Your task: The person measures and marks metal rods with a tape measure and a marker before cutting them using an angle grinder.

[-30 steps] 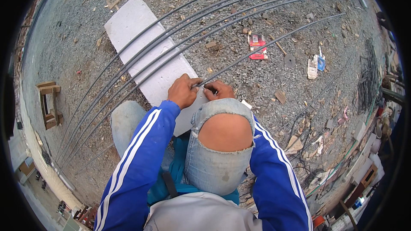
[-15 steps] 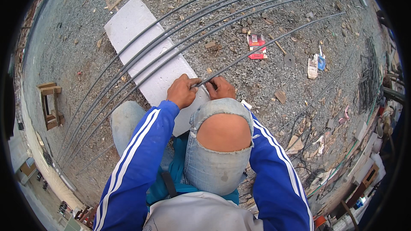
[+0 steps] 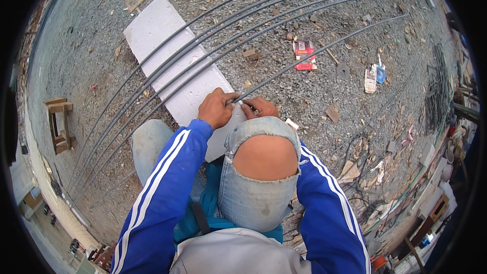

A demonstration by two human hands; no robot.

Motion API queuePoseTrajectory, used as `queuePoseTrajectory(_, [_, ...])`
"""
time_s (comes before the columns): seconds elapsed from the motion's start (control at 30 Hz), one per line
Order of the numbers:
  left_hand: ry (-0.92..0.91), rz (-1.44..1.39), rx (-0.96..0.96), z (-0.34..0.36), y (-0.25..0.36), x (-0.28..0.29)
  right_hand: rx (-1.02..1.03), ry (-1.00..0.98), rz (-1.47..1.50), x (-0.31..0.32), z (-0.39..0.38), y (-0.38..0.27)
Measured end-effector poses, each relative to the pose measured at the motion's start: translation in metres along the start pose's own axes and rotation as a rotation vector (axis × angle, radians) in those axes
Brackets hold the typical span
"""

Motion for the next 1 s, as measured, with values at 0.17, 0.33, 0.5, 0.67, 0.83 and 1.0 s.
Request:
queuePoseTrajectory(0.17, [0.017, 0.014, -0.022, 0.000, 0.000, 0.000, 0.178, -0.023, -0.028, -0.001, 0.008, -0.014])
queuePoseTrajectory(0.33, [0.000, 0.005, -0.006, 0.000, 0.000, -0.001, 0.268, -0.037, -0.076, -0.004, 0.007, -0.021])
queuePoseTrajectory(0.5, [0.005, 0.014, -0.011, 0.000, 0.001, 0.000, -0.112, 0.026, -0.020, -0.006, 0.004, 0.005])
queuePoseTrajectory(0.67, [0.016, 0.012, -0.020, 0.000, -0.001, -0.001, -0.397, -0.132, 0.016, -0.017, -0.002, 0.027])
queuePoseTrajectory(0.83, [0.038, 0.009, -0.039, 0.001, -0.001, -0.003, -0.557, -0.205, 0.090, -0.024, -0.008, 0.042])
queuePoseTrajectory(1.0, [0.038, -0.004, -0.015, -0.001, -0.001, -0.001, -0.132, -0.163, -0.116, -0.013, 0.009, 0.001])
Point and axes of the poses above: each hand's wrist, its own z-axis towards the middle knuckle, its own x-axis out of the back of the hand, y = z × x, the point moved 8 cm from there along z, towards the middle knuckle, and after that the axes turned 13 degrees about y, right-handed, at the moved point
